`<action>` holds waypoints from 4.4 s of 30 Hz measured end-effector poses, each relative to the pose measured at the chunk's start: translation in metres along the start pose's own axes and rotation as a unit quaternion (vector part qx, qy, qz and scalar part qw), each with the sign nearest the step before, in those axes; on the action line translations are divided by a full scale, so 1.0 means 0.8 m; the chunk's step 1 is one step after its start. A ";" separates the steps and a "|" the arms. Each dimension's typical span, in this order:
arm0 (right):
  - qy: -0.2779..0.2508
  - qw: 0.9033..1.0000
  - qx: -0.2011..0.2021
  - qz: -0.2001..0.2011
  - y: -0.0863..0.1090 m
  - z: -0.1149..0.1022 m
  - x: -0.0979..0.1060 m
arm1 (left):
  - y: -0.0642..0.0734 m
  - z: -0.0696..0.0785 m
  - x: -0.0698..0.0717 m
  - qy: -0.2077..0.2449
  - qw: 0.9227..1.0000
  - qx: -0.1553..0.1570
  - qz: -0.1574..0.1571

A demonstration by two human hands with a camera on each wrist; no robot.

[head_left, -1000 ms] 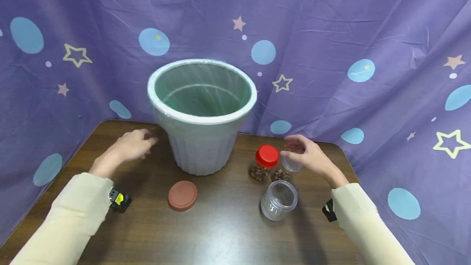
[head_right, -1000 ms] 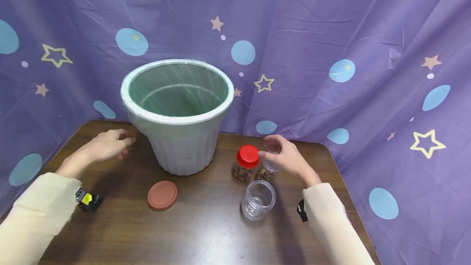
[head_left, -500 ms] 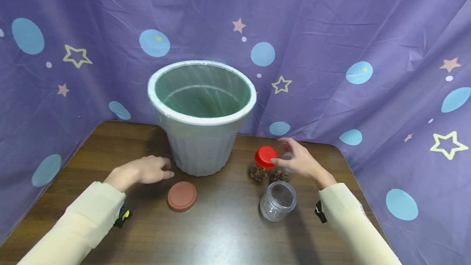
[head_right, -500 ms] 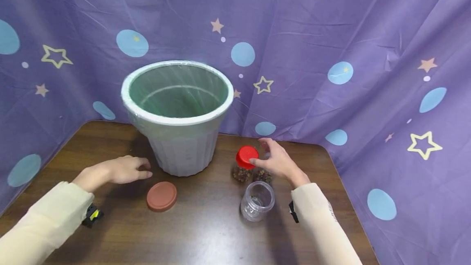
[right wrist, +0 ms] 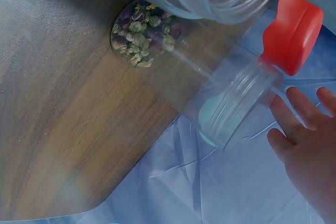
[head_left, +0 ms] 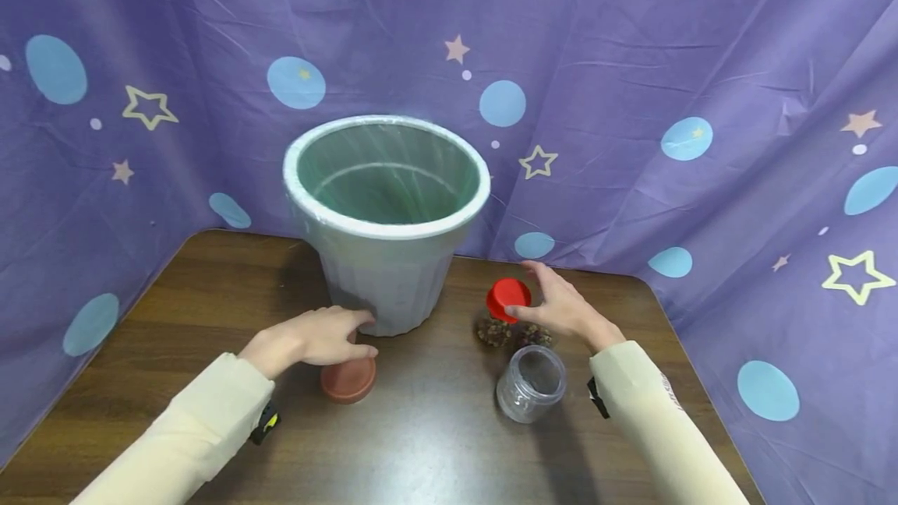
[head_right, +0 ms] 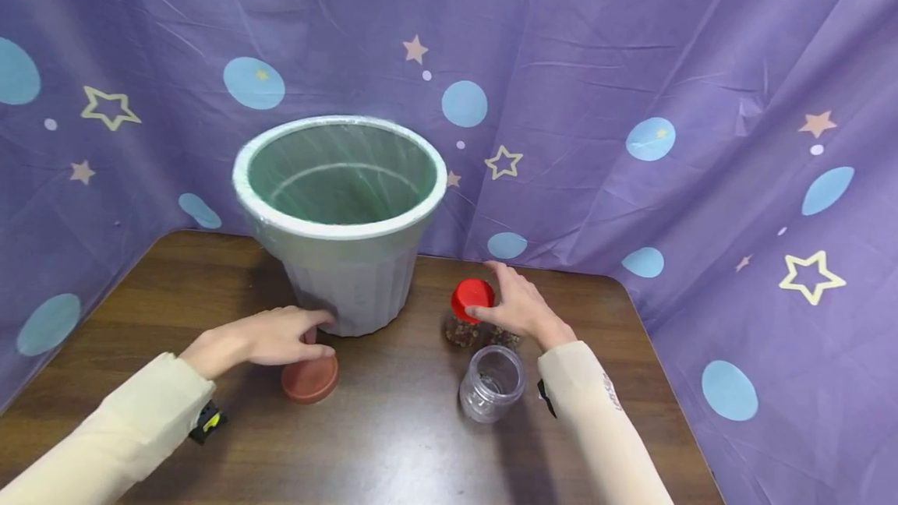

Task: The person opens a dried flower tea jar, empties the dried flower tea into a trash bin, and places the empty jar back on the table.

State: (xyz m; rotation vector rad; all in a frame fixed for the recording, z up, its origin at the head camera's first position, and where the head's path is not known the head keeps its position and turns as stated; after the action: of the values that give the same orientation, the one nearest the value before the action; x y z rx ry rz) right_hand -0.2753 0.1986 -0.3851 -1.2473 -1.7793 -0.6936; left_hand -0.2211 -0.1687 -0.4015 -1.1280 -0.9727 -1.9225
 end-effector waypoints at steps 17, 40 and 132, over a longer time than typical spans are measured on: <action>0.077 0.997 0.006 -0.011 -0.014 -0.011 -0.025 | -0.039 0.017 -0.044 0.083 0.995 -0.035 0.040; 0.128 0.991 0.022 0.022 -0.012 -0.007 -0.048 | -0.051 0.029 -0.066 0.081 0.993 -0.054 0.066; 0.068 0.985 0.155 0.024 0.010 -0.053 -0.062 | -0.040 0.096 -0.018 0.094 0.980 -0.082 0.155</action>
State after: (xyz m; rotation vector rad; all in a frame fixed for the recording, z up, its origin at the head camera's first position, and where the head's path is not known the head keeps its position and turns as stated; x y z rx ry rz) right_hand -0.2463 0.1438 -0.4073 -1.0053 -1.6641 -0.4416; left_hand -0.2132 -0.0845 -0.3961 -1.0947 -0.5092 -1.8354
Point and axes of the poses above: each hand's wrist, its own y-axis away from the middle knuckle, its own x-axis out of the back of the hand, z = x × y, the point moved 1 cm from there along -y, towards the middle knuckle, and after that the axes turned 2 degrees about -y, right-handed, at the moved point
